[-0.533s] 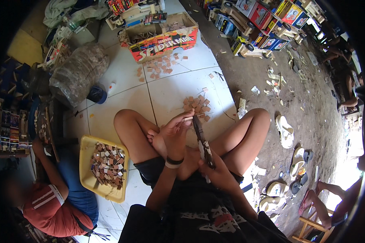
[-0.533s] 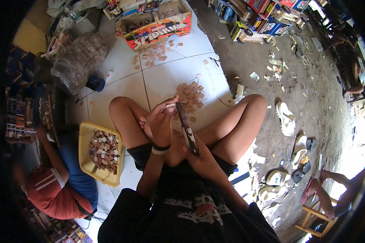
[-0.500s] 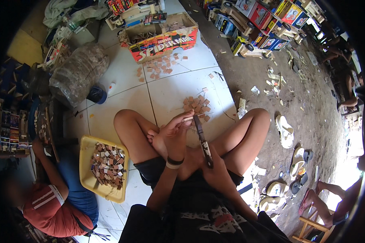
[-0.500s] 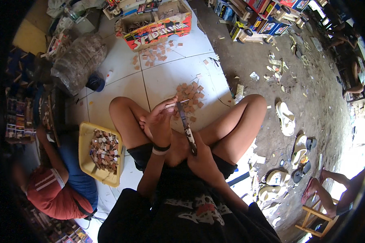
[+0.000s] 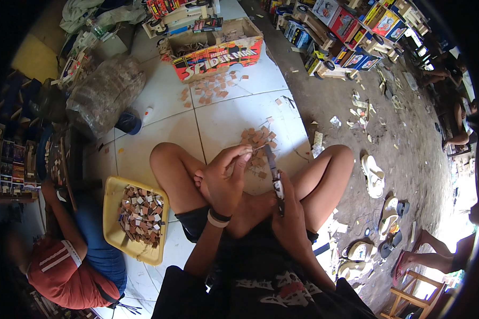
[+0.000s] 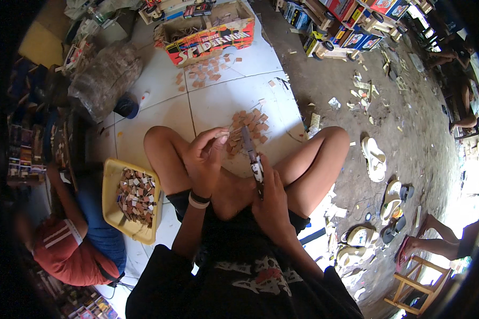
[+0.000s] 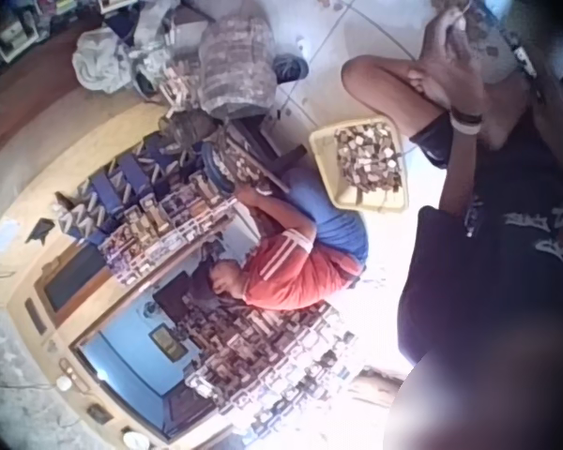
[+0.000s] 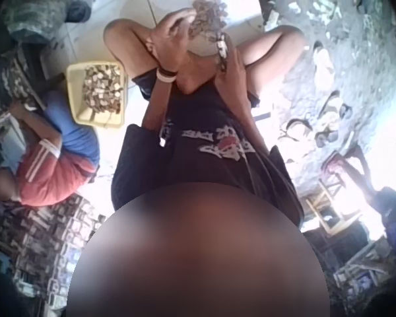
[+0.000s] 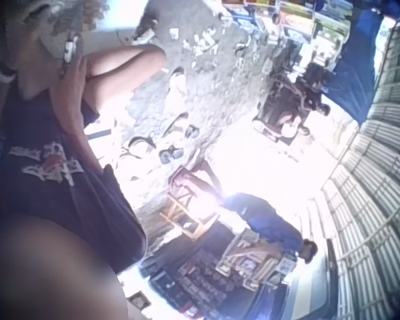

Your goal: The person sits cross-legged on the floor and uses a utility knife to trim small rectangular wooden blocks one by one. They hold each block in the left hand and shave off edges with the knife in the right hand, dropping the trimmed pieces onto the floor. A yellow tray nearby contains additional blocks.

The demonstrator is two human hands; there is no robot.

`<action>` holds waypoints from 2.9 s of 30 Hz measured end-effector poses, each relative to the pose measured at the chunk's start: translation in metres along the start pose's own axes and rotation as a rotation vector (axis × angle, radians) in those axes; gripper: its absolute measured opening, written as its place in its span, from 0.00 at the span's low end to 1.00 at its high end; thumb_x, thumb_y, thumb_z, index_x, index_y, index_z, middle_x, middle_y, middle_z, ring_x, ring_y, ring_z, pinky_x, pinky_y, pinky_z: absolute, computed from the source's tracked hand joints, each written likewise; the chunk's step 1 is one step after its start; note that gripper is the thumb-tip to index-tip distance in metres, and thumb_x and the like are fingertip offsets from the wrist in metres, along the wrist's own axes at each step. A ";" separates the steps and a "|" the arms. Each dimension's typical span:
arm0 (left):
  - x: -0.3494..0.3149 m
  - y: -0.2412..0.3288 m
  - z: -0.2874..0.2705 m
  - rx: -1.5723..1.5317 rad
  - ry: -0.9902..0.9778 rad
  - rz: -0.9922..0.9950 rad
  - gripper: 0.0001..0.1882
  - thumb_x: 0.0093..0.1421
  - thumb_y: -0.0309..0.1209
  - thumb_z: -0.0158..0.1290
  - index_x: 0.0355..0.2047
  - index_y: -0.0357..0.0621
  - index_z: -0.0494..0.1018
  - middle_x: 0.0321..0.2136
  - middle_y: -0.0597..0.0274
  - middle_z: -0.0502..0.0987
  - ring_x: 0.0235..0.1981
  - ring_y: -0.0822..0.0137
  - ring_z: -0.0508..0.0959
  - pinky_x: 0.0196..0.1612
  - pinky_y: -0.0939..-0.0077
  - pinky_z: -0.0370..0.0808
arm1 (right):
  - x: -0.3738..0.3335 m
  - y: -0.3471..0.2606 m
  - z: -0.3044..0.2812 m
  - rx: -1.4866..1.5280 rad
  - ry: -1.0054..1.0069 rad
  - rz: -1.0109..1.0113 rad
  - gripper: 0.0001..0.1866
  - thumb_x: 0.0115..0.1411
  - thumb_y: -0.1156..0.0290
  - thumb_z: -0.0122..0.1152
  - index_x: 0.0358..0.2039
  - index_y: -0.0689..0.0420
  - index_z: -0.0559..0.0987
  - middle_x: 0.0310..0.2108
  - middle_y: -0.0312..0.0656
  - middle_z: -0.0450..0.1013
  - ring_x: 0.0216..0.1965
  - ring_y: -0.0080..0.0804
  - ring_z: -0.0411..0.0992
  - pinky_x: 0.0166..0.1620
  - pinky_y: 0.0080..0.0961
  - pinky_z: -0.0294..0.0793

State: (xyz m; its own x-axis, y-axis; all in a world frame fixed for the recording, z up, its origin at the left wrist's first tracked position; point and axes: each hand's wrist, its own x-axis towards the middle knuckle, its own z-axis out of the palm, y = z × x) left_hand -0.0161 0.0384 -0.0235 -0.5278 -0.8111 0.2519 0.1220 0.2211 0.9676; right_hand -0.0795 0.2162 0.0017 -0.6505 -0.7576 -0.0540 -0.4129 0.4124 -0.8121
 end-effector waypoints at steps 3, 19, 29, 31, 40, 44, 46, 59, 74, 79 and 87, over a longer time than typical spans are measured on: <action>0.009 0.004 -0.009 -0.176 -0.017 -0.133 0.12 0.71 0.22 0.58 0.53 0.30 0.80 0.44 0.54 0.86 0.43 0.68 0.86 0.50 0.75 0.84 | 0.003 0.004 -0.010 0.025 -0.011 -0.086 0.43 0.65 0.87 0.57 0.79 0.53 0.56 0.59 0.61 0.71 0.58 0.65 0.73 0.59 0.51 0.74; 0.018 0.025 -0.024 -0.188 -0.127 -0.301 0.15 0.72 0.30 0.61 0.52 0.29 0.81 0.39 0.58 0.86 0.40 0.73 0.85 0.46 0.80 0.83 | 0.001 0.002 -0.024 0.174 -0.170 -0.132 0.40 0.69 0.83 0.58 0.78 0.52 0.58 0.67 0.62 0.68 0.66 0.62 0.69 0.66 0.48 0.69; 0.018 0.028 -0.027 -0.179 -0.169 -0.331 0.16 0.72 0.29 0.61 0.53 0.28 0.81 0.40 0.57 0.86 0.41 0.72 0.86 0.47 0.80 0.82 | 0.000 0.004 -0.026 0.222 -0.184 -0.144 0.39 0.69 0.83 0.58 0.78 0.54 0.58 0.71 0.61 0.65 0.71 0.62 0.65 0.69 0.45 0.66; 0.018 0.027 -0.029 -0.256 -0.210 -0.350 0.18 0.73 0.31 0.60 0.55 0.28 0.79 0.44 0.55 0.85 0.44 0.69 0.85 0.50 0.77 0.82 | -0.001 0.005 -0.028 0.272 -0.261 -0.052 0.40 0.71 0.82 0.57 0.79 0.53 0.55 0.66 0.57 0.70 0.66 0.55 0.71 0.64 0.42 0.71; 0.007 -0.006 -0.027 -0.941 -0.548 -0.529 0.28 0.70 0.37 0.62 0.60 0.27 0.71 0.53 0.39 0.82 0.59 0.47 0.82 0.65 0.47 0.80 | -0.011 0.006 -0.033 1.369 -0.746 0.363 0.47 0.74 0.77 0.56 0.83 0.44 0.41 0.43 0.39 0.68 0.37 0.27 0.67 0.42 0.29 0.72; -0.002 -0.015 -0.029 -1.022 -0.534 -0.594 0.23 0.68 0.33 0.64 0.57 0.31 0.74 0.48 0.43 0.83 0.56 0.47 0.83 0.62 0.43 0.81 | -0.013 0.007 -0.028 1.505 -0.778 0.365 0.45 0.73 0.80 0.56 0.82 0.45 0.45 0.43 0.42 0.70 0.38 0.30 0.69 0.43 0.30 0.73; -0.005 -0.017 -0.029 -1.041 -0.521 -0.565 0.20 0.68 0.32 0.64 0.55 0.34 0.75 0.45 0.47 0.83 0.53 0.48 0.84 0.61 0.42 0.81 | -0.016 0.005 -0.027 0.744 -0.566 0.119 0.43 0.71 0.82 0.57 0.81 0.47 0.50 0.46 0.48 0.72 0.44 0.38 0.73 0.46 0.34 0.75; 0.005 -0.006 -0.040 -0.984 -0.517 -0.535 0.17 0.73 0.32 0.59 0.57 0.37 0.72 0.54 0.49 0.79 0.54 0.47 0.84 0.61 0.45 0.81 | -0.016 -0.009 -0.031 0.386 -0.439 0.027 0.41 0.68 0.85 0.58 0.79 0.56 0.56 0.46 0.55 0.75 0.49 0.41 0.78 0.56 0.34 0.75; -0.004 0.007 -0.012 -0.992 -0.330 -0.474 0.07 0.74 0.30 0.56 0.42 0.42 0.70 0.73 0.37 0.62 0.74 0.45 0.66 0.71 0.56 0.73 | -0.012 -0.013 -0.023 1.074 -0.543 0.193 0.44 0.78 0.67 0.53 0.82 0.53 0.37 0.58 0.52 0.72 0.60 0.40 0.73 0.63 0.39 0.73; -0.007 0.007 -0.009 -0.993 -0.334 -0.435 0.06 0.74 0.29 0.57 0.42 0.41 0.72 0.72 0.39 0.64 0.73 0.49 0.67 0.68 0.63 0.78 | -0.010 -0.018 -0.026 1.102 -0.545 0.217 0.45 0.78 0.66 0.54 0.82 0.52 0.37 0.56 0.50 0.72 0.58 0.40 0.74 0.62 0.39 0.75; -0.007 0.009 -0.007 -1.012 -0.315 -0.440 0.05 0.74 0.27 0.56 0.42 0.39 0.72 0.72 0.38 0.64 0.74 0.49 0.67 0.66 0.68 0.80 | -0.013 -0.017 -0.026 1.120 -0.533 0.287 0.47 0.76 0.67 0.56 0.82 0.51 0.36 0.53 0.47 0.71 0.54 0.39 0.74 0.58 0.44 0.79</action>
State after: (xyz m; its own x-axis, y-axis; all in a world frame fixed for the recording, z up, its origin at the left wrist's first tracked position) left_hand -0.0050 0.0422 -0.0163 -0.8616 -0.5075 0.0107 0.4197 -0.7003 0.5775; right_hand -0.0803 0.2323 0.0312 -0.1835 -0.9286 -0.3226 0.6311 0.1403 -0.7629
